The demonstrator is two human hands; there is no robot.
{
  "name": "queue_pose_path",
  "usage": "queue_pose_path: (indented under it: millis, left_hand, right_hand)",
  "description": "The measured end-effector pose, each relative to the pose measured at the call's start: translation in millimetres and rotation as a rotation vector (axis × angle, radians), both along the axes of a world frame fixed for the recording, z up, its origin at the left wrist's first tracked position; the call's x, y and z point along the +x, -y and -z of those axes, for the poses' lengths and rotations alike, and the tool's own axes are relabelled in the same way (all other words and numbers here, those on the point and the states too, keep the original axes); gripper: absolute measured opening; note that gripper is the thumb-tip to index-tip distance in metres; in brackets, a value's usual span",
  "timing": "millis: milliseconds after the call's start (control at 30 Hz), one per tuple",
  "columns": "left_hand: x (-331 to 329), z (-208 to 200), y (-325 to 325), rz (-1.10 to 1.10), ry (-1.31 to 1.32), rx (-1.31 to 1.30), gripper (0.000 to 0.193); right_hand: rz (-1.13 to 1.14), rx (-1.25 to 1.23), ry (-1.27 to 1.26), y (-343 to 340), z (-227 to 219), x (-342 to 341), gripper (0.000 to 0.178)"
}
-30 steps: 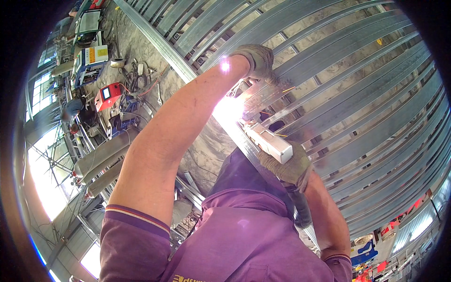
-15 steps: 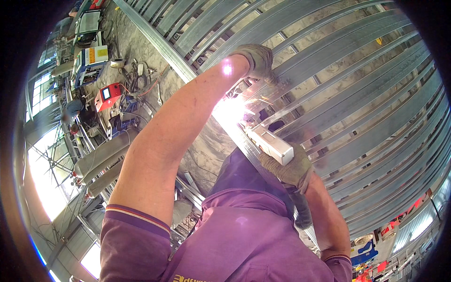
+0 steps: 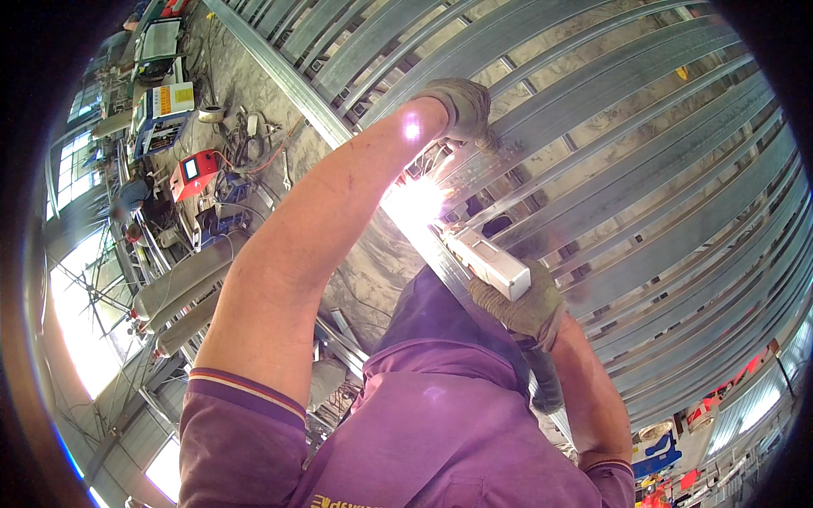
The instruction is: The person welds a metal frame using a handheld welding tool, moving along the seams of a large rectangular structure. Sparks are visible as the welder joins metal bars together in a workshop setting.
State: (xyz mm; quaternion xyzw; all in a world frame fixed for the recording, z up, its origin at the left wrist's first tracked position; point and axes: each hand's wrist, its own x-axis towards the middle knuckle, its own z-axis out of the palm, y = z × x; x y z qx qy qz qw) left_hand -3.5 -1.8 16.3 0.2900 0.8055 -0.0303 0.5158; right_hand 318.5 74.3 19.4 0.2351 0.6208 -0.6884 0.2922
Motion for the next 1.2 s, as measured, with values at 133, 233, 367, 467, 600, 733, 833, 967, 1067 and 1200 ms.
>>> queue_pose_path:
  millis: [133, 233, 367, 467, 600, 733, 833, 967, 1067, 1200]
  left_hand:
    - [1.3, 4.2, 2.6, -0.035, 0.000, 0.016, 0.063]
    - [-1.3, 3.0, -3.0, 0.030, 0.011, -0.033, 0.065]
    - [-0.6, 4.0, -0.9, -0.021, 0.042, -0.017, 0.064]
    - [-3.0, 10.0, -0.7, -0.010, 0.051, -0.044, 0.065]
    - [-0.3, 1.8, -3.6, -0.020, 0.060, -0.045, 0.064]
    - [0.3, 6.3, -3.5, -0.036, 0.049, -0.040, 0.063]
    - [-2.0, 11.5, -1.5, -0.022, 0.063, -0.031, 0.063]
    - [-3.6, 18.9, -0.5, 0.009, 0.041, -0.026, 0.064]
    - [-3.8, 15.8, -1.6, 0.039, 0.037, -0.052, 0.064]
    - [-3.9, 10.3, -4.7, 0.131, -0.007, -0.046, 0.061]
  right_hand:
    - [0.049, -0.016, 0.059, 0.7, 1.2, 6.0, 0.053]
    - [0.054, -0.028, 0.032, 1.0, 8.5, 11.3, 0.052]
    - [0.034, -0.052, 0.019, -1.5, 1.9, 7.1, 0.050]
    - [0.011, -0.047, -0.011, -2.2, 3.9, 8.3, 0.050]
    - [0.013, -0.063, 0.041, -4.1, 2.6, 11.5, 0.048]
    - [-0.069, -0.011, -0.055, -4.9, 13.6, 16.0, 0.047]
    - [-0.041, -0.023, -0.051, -4.6, 6.8, 14.7, 0.047]
    - [-0.039, -0.014, -0.051, -3.6, 10.1, 20.1, 0.046]
    - [-0.094, 0.013, -0.030, -6.3, 7.2, 16.7, 0.044]
    - [-0.081, 0.018, -0.036, -5.6, 9.9, 21.4, 0.043]
